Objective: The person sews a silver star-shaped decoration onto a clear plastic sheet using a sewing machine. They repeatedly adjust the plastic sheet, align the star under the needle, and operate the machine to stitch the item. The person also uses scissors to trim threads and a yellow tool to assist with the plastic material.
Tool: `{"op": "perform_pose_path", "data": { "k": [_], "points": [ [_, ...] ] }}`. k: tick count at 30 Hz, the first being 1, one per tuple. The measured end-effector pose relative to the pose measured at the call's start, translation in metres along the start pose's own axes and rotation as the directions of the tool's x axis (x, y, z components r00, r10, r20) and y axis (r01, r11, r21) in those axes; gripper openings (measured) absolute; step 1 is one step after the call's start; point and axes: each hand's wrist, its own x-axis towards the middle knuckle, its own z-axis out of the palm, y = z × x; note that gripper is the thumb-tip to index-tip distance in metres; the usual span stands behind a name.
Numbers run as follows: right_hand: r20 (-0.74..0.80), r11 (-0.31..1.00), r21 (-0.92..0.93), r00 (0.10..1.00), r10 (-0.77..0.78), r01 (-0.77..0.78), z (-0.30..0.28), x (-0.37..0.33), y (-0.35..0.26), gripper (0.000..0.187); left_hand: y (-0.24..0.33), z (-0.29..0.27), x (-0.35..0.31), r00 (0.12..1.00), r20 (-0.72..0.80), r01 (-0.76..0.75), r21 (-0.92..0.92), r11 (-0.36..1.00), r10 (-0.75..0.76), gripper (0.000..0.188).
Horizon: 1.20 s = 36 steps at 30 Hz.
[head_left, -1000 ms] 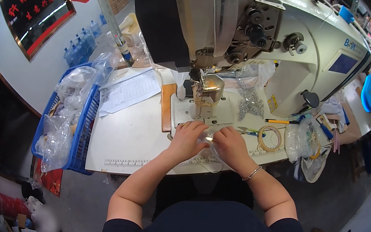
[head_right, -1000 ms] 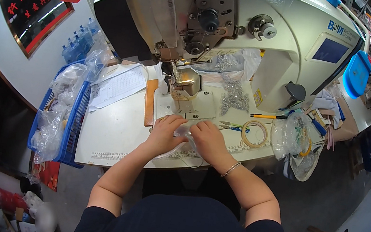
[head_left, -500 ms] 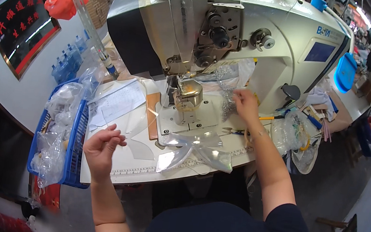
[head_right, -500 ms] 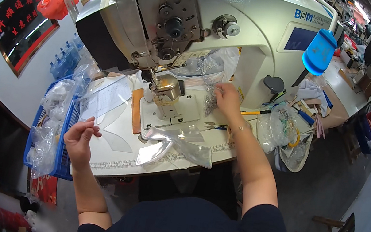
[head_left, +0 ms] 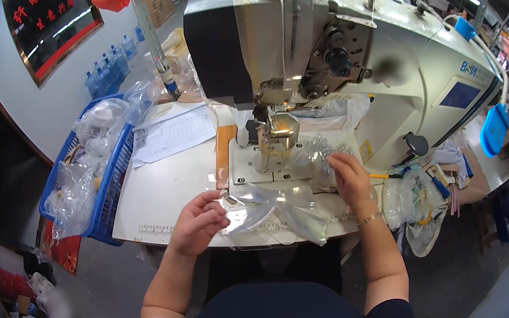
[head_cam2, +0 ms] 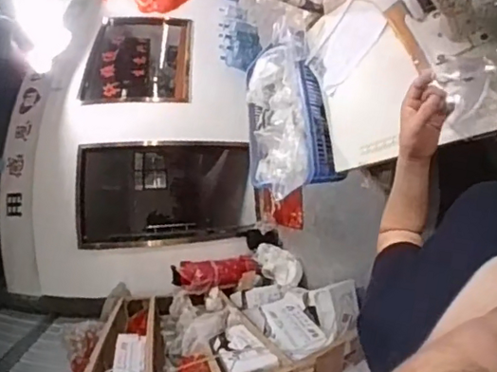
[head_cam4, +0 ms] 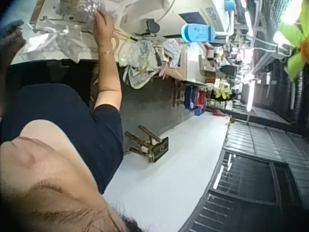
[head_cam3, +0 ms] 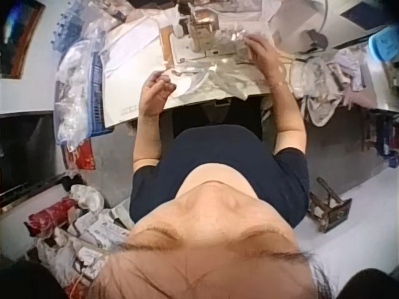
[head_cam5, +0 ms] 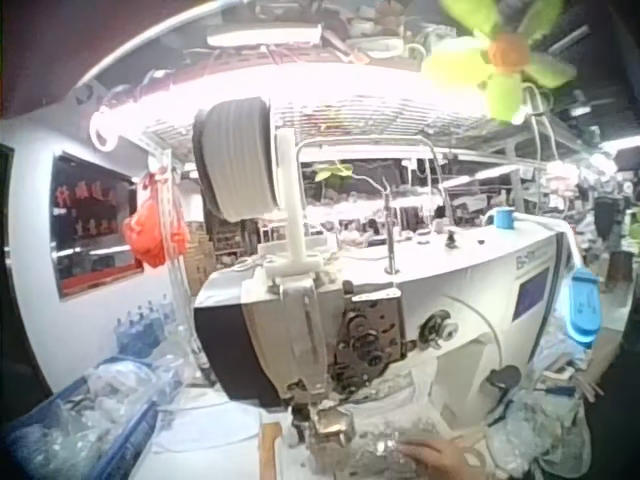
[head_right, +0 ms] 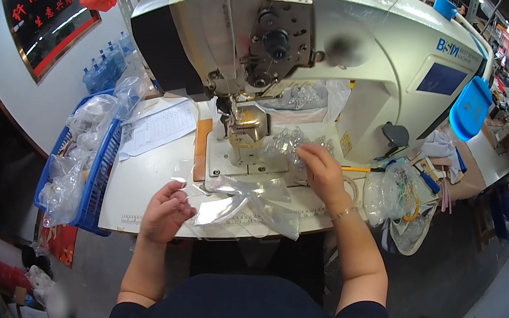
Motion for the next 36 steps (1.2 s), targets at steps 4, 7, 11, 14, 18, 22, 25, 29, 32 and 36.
{"op": "perform_pose_path", "data": {
  "k": [4,7,11,14,18,22,25,29,32,36],
  "points": [
    [0.053,0.986,0.062,0.986,-0.155,0.152,-0.014,-0.014,-0.046,0.027,-0.018,0.005,0.005,0.983,0.184,0.026,-0.116,0.993,-0.004,0.018],
    [0.096,0.963,0.051,0.959,-0.268,0.265,-0.019,-0.011,-0.068,0.029,-0.018,0.024,0.001,0.994,0.097,0.050,0.083,0.995,-0.058,0.011],
    [0.255,0.896,0.118,0.859,-0.444,0.428,-0.032,0.011,-0.072,0.029,0.009,0.016,0.001,0.950,0.222,0.171,0.223,0.960,-0.221,0.010],
    [0.282,0.824,0.168,0.775,-0.565,0.540,-0.044,0.032,-0.076,0.027,0.044,-0.006,-0.010,0.952,0.289,-0.138,0.113,0.984,0.101,0.008],
    [0.403,0.794,0.284,0.684,-0.608,0.538,-0.039,0.042,-0.082,0.030,0.060,0.001,-0.009,0.867,0.449,-0.135,-0.207,0.969,0.216,0.009],
    [0.313,0.733,0.347,0.664,-0.679,0.585,-0.021,0.044,-0.088,0.030,0.037,0.041,0.016,0.884,0.259,0.164,0.607,0.778,-0.389,0.010],
    [0.285,0.776,0.455,0.754,-0.591,0.437,-0.011,0.041,-0.081,0.029,0.011,0.018,0.027,0.823,0.291,0.294,0.518,0.803,-0.489,0.014],
    [0.364,0.653,0.578,0.871,0.330,-0.489,0.016,0.010,-0.081,0.020,-0.016,0.032,0.025,0.977,-0.021,0.211,0.240,0.948,-0.212,0.013],
    [0.770,-0.251,0.616,0.503,0.394,-0.746,0.028,-0.009,-0.103,0.024,-0.034,0.036,0.021,0.990,-0.142,0.038,0.165,0.986,-0.015,0.014],
    [0.791,-0.314,0.605,0.504,0.348,-0.732,0.029,-0.009,-0.125,0.030,-0.050,0.035,0.023,0.973,-0.211,-0.066,0.148,0.987,0.096,0.014]
  ]
}}
